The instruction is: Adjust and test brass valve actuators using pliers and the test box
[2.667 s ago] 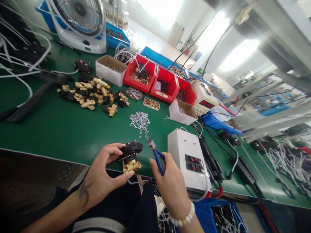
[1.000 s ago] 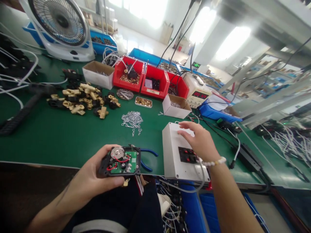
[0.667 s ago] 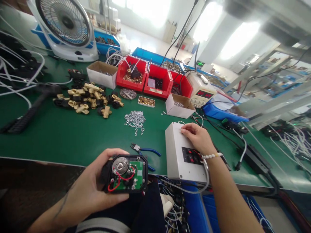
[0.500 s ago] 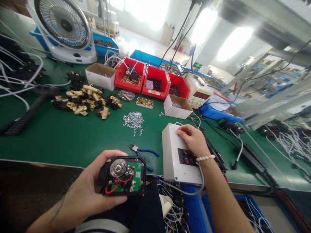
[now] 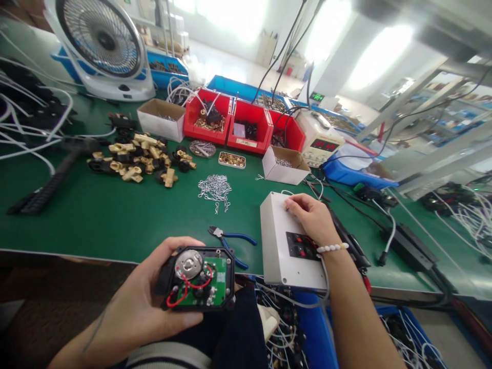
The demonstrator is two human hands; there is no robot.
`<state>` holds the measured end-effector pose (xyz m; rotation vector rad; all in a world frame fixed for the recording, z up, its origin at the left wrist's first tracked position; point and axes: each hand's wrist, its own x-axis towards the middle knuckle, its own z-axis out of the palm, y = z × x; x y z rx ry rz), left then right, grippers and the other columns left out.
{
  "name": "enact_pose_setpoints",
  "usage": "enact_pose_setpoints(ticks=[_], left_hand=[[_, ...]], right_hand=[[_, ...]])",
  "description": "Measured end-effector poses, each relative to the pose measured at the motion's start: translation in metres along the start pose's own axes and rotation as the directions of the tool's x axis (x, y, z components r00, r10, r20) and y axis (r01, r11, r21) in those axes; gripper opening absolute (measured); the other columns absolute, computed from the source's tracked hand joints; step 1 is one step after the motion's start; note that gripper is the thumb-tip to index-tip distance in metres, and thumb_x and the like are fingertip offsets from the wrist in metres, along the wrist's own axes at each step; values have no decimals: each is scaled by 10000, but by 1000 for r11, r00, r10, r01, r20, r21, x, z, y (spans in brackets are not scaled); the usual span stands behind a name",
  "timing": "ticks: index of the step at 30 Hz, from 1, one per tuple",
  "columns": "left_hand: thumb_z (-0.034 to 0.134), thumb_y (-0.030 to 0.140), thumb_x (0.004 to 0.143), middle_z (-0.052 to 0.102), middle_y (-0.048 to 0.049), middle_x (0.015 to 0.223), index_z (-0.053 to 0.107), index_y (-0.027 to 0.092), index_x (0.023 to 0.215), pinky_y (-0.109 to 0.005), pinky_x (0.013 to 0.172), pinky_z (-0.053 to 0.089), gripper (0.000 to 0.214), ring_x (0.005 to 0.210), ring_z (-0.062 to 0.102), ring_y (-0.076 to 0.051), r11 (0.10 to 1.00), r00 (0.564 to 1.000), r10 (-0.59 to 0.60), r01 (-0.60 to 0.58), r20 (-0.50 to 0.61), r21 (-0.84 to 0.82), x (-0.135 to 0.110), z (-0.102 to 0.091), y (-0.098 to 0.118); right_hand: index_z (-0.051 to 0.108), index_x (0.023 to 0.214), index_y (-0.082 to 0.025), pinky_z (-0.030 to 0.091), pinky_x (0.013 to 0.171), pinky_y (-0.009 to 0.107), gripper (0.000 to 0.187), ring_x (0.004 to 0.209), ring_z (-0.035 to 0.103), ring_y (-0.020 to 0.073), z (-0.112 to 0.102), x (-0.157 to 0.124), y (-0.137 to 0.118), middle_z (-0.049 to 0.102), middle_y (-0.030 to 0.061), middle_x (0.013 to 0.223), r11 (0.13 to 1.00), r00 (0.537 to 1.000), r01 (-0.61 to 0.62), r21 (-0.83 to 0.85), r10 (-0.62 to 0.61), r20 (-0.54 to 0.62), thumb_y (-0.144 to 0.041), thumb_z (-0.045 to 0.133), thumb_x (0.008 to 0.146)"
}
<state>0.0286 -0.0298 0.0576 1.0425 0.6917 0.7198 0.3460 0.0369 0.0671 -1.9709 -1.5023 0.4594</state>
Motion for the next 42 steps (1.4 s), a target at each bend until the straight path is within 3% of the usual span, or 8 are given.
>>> enact_pose_setpoints(ticks=[5,9,12,15,28,34,42], left_hand=[[841,112,632,705,41,960,552,253,1105,-198,753,545,572,825,684,-141,998,992,-58,54,-114,-36,-4,7,6],[876,238,630,732,1,976,589,241,1145,-235,769,546,589,839,692,-181,994,983,-87,74,-160,-84,-2,7,7],[789,427,750,728,-60,1092,615,198,1186,-268,852,528,522,1013,673,-236,981,985,-118,97,-122,-171,4,3,1],[636,519,864,700,-126,1172,621,149,1215,-305,797,546,511,1057,658,-282,949,985,-160,135,-66,-286,10,1,-4],[575,530,901,728,-165,1069,609,114,1262,-286,640,565,553,973,691,-300,926,984,-173,148,-43,-349,9,3,-7],[486,545,941,726,-160,1108,665,125,1195,-369,773,584,522,998,690,-300,890,990,-137,113,-23,-441,7,3,-11],[467,532,954,727,-154,1112,666,146,1210,-391,809,577,504,1026,684,-302,882,993,-120,98,-18,-461,6,4,-11]], right_hand=[[662,743,-199,472,671,308,265,694,590,190,0,-1,-1,689,42,738,1000,1000,18,6,-18,-6,-459,615,736],[662,739,-200,481,668,303,270,695,600,187,0,-1,-1,700,39,744,1000,1000,26,0,-26,-8,-465,613,749],[664,744,-200,485,682,307,274,698,601,187,0,-1,0,704,36,740,999,999,38,0,-38,-9,-469,615,760],[665,737,-199,481,671,303,280,692,594,183,0,-1,0,704,38,742,999,999,41,-2,-41,-8,-473,618,771],[653,729,-215,453,677,295,319,666,529,168,0,0,4,673,41,764,999,999,36,9,-36,-8,-510,573,818],[647,692,-226,436,661,302,393,658,517,178,0,1,5,640,35,717,999,999,48,-21,-49,-16,-587,556,814],[650,686,-206,400,633,309,525,639,505,183,-1,0,2,573,28,632,996,998,51,-76,-52,-20,-699,509,799]])
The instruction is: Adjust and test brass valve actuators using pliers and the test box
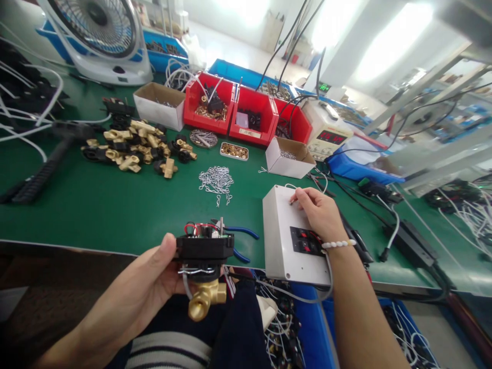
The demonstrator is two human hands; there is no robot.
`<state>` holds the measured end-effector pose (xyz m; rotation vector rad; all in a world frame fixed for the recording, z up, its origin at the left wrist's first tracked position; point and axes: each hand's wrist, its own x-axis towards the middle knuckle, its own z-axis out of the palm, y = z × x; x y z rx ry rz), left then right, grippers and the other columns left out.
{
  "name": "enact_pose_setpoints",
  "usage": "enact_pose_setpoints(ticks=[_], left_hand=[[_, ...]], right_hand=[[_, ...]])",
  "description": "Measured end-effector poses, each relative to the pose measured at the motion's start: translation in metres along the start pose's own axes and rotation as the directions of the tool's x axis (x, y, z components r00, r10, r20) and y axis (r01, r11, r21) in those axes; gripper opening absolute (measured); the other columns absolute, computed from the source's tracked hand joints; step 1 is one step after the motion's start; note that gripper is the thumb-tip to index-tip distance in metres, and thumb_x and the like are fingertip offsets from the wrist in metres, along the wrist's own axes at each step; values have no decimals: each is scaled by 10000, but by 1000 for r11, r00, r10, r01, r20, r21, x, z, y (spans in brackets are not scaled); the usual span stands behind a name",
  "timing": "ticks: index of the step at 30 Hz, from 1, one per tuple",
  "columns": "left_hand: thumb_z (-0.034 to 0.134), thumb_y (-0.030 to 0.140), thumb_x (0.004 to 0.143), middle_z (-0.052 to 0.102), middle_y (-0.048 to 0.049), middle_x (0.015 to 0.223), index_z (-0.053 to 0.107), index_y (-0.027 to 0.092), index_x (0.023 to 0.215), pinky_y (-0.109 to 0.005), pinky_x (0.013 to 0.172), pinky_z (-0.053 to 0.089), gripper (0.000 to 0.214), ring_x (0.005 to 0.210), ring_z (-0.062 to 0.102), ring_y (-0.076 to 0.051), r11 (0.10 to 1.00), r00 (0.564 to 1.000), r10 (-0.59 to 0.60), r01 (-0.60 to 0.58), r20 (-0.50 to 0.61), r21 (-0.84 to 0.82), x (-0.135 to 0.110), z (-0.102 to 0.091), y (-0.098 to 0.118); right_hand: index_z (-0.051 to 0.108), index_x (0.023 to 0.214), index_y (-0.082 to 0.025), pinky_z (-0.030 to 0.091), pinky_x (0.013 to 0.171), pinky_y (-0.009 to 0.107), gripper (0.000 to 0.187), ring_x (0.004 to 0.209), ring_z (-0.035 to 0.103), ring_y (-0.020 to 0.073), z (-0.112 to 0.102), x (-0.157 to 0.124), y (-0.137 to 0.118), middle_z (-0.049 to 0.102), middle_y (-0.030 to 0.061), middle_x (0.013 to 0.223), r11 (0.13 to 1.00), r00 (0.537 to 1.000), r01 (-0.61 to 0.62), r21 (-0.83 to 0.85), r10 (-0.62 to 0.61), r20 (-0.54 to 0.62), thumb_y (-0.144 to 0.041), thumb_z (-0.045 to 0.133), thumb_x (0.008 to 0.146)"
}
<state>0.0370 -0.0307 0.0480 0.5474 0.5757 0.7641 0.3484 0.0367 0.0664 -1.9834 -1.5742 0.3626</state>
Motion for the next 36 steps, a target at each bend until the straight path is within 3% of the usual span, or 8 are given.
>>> enact_pose_setpoints(ticks=[8,12,23,30,33,36], left_hand=[[468,534,953,749,-144,1029,670,130,1176,-415,801,584,503,943,709,-293,999,1000,-22,22,-3,-25,4,-2,-1],[493,542,940,730,-160,1114,665,121,1174,-471,867,569,511,981,704,-315,999,999,-40,40,-11,-27,3,-2,1],[505,518,945,756,-121,1003,712,145,1117,-349,791,590,460,922,712,-253,996,1000,-13,13,-6,-90,2,-3,-3],[518,518,938,735,-125,1062,693,146,1136,-328,777,581,456,962,693,-255,999,1000,-9,9,1,-38,-1,-3,1],[662,424,878,707,-103,1156,642,164,1202,-285,830,562,415,1007,678,-229,998,994,56,-56,-94,-4,1,0,3],[672,335,879,701,-100,1180,611,167,1230,-250,829,559,393,1006,682,-203,994,972,87,-101,-220,-51,5,3,3]], right_hand=[[660,710,-194,385,641,308,504,640,499,180,1,0,-1,548,24,633,1000,1000,-22,-16,22,1,-661,504,815],[662,713,-190,392,663,310,498,654,507,182,0,0,1,555,27,640,1000,1000,-22,-17,22,0,-646,497,825],[659,699,-212,410,647,304,514,646,515,180,1,1,3,557,18,636,1000,1000,-13,-8,13,-6,-686,498,814],[662,693,-217,414,620,296,522,623,515,174,0,0,3,556,14,621,1000,1000,2,-3,-2,-13,-700,505,814],[665,691,-214,406,602,292,529,613,508,171,1,0,2,551,15,617,1000,1000,-7,-10,6,-16,-706,506,807],[664,689,-213,413,611,289,526,617,512,168,2,-1,1,566,16,625,1000,1000,2,-3,-2,-17,-703,510,802]])
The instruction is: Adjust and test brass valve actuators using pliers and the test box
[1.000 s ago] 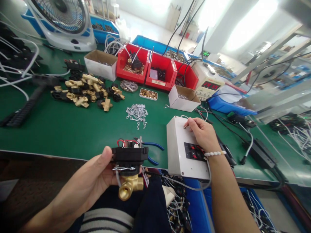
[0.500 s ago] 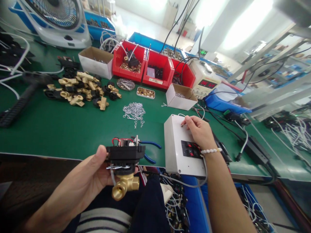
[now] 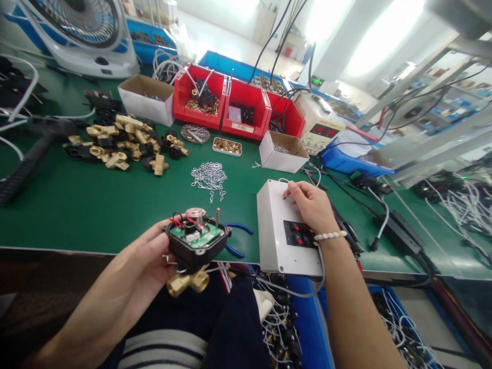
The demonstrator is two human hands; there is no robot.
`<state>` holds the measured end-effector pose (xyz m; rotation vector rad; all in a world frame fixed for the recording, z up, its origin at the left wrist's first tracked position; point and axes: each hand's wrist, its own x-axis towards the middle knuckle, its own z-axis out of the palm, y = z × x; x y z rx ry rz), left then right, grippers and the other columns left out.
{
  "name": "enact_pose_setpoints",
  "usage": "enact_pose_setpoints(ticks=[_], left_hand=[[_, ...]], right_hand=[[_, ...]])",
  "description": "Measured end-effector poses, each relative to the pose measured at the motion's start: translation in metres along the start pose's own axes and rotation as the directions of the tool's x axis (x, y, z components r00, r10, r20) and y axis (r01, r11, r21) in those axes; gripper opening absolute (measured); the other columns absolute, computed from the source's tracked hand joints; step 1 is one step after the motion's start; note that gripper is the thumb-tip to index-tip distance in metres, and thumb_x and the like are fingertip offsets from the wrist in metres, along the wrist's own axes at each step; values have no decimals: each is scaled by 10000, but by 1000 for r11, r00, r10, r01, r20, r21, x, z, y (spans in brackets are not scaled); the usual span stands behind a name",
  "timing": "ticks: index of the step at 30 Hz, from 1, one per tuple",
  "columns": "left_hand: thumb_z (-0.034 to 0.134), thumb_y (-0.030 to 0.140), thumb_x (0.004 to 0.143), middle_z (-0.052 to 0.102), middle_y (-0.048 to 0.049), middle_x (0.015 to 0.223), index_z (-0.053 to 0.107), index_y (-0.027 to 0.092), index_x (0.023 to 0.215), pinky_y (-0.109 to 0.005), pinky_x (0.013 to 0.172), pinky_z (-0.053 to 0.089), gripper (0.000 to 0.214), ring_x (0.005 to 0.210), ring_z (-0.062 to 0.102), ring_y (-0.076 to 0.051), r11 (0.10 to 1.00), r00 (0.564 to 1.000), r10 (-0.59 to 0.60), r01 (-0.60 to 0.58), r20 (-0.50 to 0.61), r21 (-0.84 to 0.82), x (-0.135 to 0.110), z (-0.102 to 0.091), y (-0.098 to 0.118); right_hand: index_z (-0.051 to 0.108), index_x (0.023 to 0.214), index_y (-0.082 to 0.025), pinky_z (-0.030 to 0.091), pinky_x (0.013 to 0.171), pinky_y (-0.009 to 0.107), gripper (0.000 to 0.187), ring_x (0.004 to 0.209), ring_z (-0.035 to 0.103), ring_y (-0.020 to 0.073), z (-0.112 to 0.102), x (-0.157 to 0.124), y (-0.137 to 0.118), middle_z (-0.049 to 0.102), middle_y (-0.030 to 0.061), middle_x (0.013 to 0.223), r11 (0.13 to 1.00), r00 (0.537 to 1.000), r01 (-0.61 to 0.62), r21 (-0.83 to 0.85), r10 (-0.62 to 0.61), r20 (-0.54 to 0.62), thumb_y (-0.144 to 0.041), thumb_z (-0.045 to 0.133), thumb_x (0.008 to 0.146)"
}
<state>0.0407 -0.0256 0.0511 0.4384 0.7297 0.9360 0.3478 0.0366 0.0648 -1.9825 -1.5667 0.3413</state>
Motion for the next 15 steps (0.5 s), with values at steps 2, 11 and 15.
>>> enact_pose_setpoints(ticks=[2,11,15], left_hand=[[610,299,922,706,-101,1176,633,168,1204,-245,821,568,311,987,693,-190,998,999,-25,24,-31,-56,2,1,-1],[482,282,991,773,-129,925,729,122,1030,-257,736,604,297,829,739,-188,977,985,-131,148,113,-156,-1,1,-3],[485,257,986,775,-138,911,739,102,1021,-252,732,602,299,815,741,-189,972,979,-144,167,145,-166,-1,1,-3]], right_hand=[[657,688,-213,425,636,291,521,626,520,165,0,0,-1,597,22,656,1000,1000,2,12,-2,-1,-705,518,789],[614,620,-197,457,699,321,637,665,567,182,2,5,3,680,89,727,997,999,-40,73,39,20,-800,461,755],[646,667,-190,451,716,323,624,673,548,178,2,4,3,667,73,727,997,1000,-25,70,24,13,-781,470,760]])
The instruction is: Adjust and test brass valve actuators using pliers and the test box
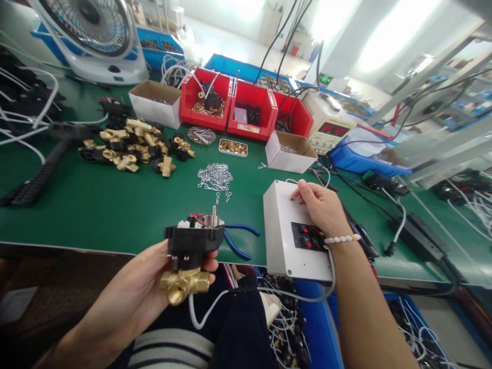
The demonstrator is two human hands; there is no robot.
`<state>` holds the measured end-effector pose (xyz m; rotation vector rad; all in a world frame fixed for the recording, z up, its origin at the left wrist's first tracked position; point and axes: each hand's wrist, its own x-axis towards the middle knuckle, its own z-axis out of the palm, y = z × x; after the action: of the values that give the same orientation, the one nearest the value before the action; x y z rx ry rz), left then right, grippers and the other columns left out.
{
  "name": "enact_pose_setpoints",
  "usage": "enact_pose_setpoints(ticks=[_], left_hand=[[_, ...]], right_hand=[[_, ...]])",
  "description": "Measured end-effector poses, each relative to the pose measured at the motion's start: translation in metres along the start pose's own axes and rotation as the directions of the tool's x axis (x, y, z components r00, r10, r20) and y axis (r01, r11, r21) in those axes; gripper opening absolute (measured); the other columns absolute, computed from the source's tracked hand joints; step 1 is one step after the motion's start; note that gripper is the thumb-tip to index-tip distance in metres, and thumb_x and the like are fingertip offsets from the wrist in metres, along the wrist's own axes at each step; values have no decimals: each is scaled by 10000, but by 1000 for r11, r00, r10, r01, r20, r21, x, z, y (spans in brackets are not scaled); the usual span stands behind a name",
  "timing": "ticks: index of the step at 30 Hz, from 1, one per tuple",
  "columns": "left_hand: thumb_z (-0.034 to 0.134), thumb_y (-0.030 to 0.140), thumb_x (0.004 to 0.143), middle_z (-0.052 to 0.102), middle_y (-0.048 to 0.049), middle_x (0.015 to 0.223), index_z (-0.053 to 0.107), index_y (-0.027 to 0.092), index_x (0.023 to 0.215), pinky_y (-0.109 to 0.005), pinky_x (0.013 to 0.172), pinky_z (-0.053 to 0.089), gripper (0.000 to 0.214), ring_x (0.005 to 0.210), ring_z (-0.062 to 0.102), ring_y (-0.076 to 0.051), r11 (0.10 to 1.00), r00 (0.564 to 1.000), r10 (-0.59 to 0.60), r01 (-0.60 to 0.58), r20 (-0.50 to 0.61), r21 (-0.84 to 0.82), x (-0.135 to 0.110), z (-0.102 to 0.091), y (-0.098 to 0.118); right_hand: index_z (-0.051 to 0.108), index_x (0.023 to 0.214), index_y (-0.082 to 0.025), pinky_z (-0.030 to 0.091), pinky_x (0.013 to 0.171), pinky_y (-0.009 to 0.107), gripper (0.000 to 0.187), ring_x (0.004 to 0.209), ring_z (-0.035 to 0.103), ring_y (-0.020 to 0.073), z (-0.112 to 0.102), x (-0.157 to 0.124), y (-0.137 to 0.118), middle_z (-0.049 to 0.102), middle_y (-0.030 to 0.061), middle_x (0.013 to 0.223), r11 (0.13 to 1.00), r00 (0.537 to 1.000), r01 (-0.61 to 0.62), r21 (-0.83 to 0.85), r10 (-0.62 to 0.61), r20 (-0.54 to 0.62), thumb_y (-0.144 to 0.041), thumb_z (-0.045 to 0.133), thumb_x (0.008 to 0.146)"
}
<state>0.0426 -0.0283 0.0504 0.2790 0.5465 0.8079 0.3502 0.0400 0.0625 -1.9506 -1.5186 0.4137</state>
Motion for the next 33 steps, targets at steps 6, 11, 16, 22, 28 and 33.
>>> enact_pose_setpoints(ticks=[6,11,16,22,28,33], left_hand=[[462,233,991,775,-129,892,753,97,984,-238,726,596,321,806,738,-182,1000,1000,12,-12,17,6,-3,-1,0],[464,251,993,775,-125,906,754,102,984,-230,729,592,326,815,736,-180,1000,999,26,-26,23,10,0,-1,-1],[462,231,988,773,-122,907,747,105,994,-243,740,589,312,823,732,-183,999,999,38,-39,18,25,0,-4,-1],[512,267,973,772,-123,891,748,106,975,-239,738,581,286,818,727,-181,998,999,43,-44,10,37,-1,-3,-2],[462,321,998,771,-129,891,746,110,986,-230,726,580,354,810,724,-174,997,999,49,-49,8,56,-1,-1,-2],[491,355,983,765,-133,853,743,103,967,-229,716,568,356,791,719,-176,997,999,43,-44,6,57,-3,-1,-2]], right_hand=[[664,751,-199,465,717,331,533,683,558,183,-1,-3,-1,690,65,785,1000,1000,24,-3,-24,14,-709,511,764],[666,743,-204,459,729,344,472,682,559,188,-1,-1,2,682,60,775,1000,1000,23,-20,-23,13,-648,507,778],[662,748,-211,462,738,353,440,695,567,195,-1,-1,0,678,59,775,999,1000,11,-32,-10,11,-619,501,769],[657,731,-222,466,733,358,415,681,566,198,0,-2,-2,683,53,760,999,1000,1,-50,-1,-1,-612,516,740],[663,731,-221,461,708,347,383,687,568,201,0,-3,-2,686,50,756,998,1000,-26,-62,25,-7,-591,566,704],[666,738,-218,451,662,326,376,665,562,196,1,-4,-5,681,42,733,997,999,-40,-64,40,-11,-583,590,691]])
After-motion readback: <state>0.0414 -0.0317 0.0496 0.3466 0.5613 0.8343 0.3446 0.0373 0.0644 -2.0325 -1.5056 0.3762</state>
